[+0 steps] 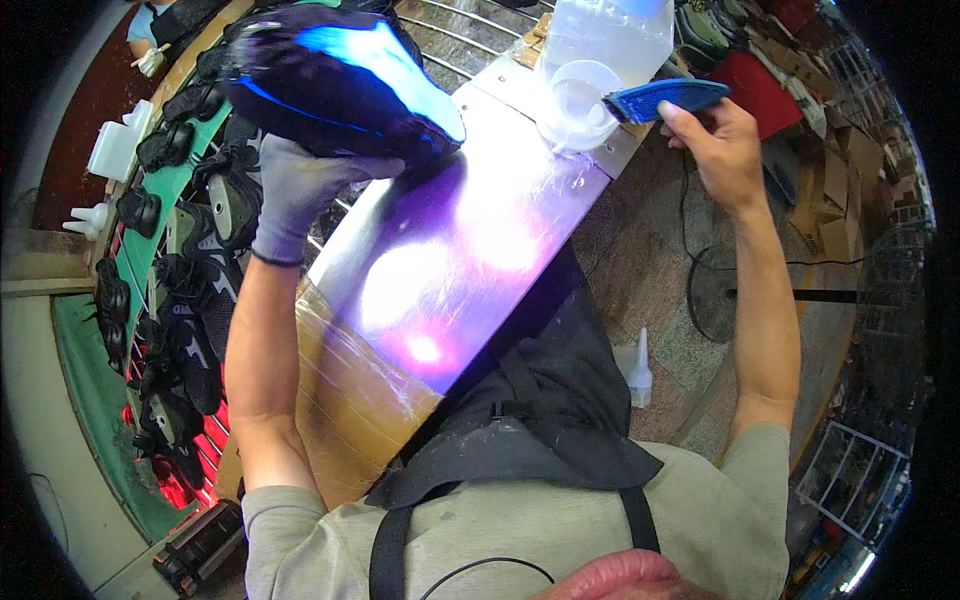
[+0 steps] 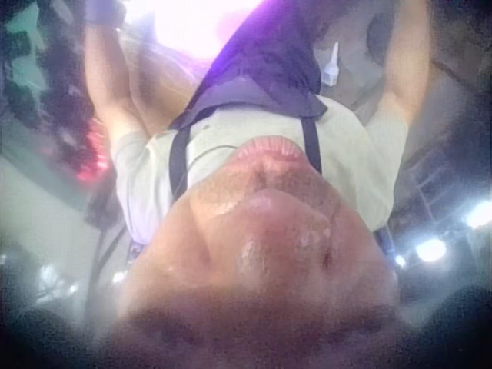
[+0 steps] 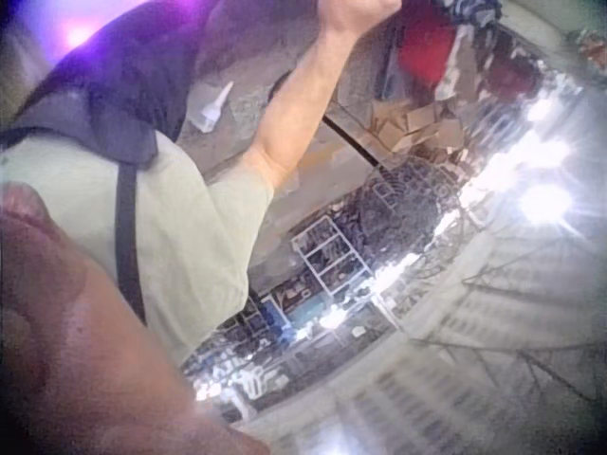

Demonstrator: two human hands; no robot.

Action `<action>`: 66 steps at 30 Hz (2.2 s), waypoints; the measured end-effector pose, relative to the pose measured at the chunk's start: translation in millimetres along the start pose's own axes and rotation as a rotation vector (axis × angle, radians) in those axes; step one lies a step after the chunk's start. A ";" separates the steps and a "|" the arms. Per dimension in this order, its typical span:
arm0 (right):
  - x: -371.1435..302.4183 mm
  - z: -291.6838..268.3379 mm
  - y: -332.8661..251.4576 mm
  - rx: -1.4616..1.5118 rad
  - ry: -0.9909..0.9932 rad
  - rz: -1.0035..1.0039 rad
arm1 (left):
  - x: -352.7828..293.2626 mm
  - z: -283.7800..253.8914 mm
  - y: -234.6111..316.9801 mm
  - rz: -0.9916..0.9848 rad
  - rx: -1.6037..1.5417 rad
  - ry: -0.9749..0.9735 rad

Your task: The person cleans a shoe by hand using a small brush and a clear liquid from a container, scrubbing along the edges and the sole.

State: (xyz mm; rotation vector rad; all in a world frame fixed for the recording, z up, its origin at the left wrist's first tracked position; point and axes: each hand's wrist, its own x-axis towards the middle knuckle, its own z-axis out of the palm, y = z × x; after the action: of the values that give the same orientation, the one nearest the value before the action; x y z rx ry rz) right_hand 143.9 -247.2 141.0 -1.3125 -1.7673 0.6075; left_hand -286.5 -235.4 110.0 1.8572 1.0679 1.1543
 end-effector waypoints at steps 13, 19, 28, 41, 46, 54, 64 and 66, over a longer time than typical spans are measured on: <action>27.5 59.1 19.4 -0.425 -0.040 -0.122 | -78.8 -15.9 -22.0 -0.089 -1.026 0.344; 25.5 51.6 41.8 0.213 0.029 0.293 | -91.7 30.1 6.3 -0.307 -1.492 -0.034; -8.2 38.0 39.1 0.818 0.006 0.252 | -120.4 26.5 -36.2 -0.492 -1.441 -0.027; -42.2 84.9 -39.6 0.787 0.054 0.114 | -120.6 29.4 -18.9 -0.625 -1.514 0.037; -40.3 77.4 -36.5 0.735 0.015 0.084 | -121.2 26.7 -18.9 -0.608 -1.449 0.043; -33.5 76.4 -30.0 0.749 -0.023 0.063 | -123.7 24.5 -32.2 -0.453 -1.524 -0.087; -58.0 72.8 -63.7 0.383 -0.071 -0.246 | -137.8 13.3 -32.1 -0.584 -1.481 -0.066; -62.9 73.2 -67.1 0.297 -0.091 -0.356 | -136.8 15.5 -27.9 -0.601 -1.398 -0.008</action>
State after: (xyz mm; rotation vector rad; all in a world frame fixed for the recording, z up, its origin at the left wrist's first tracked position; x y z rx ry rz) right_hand 53.5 -321.8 132.8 -0.7566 -1.8429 0.7012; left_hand -316.3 -348.5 32.2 0.3999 0.4458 1.0325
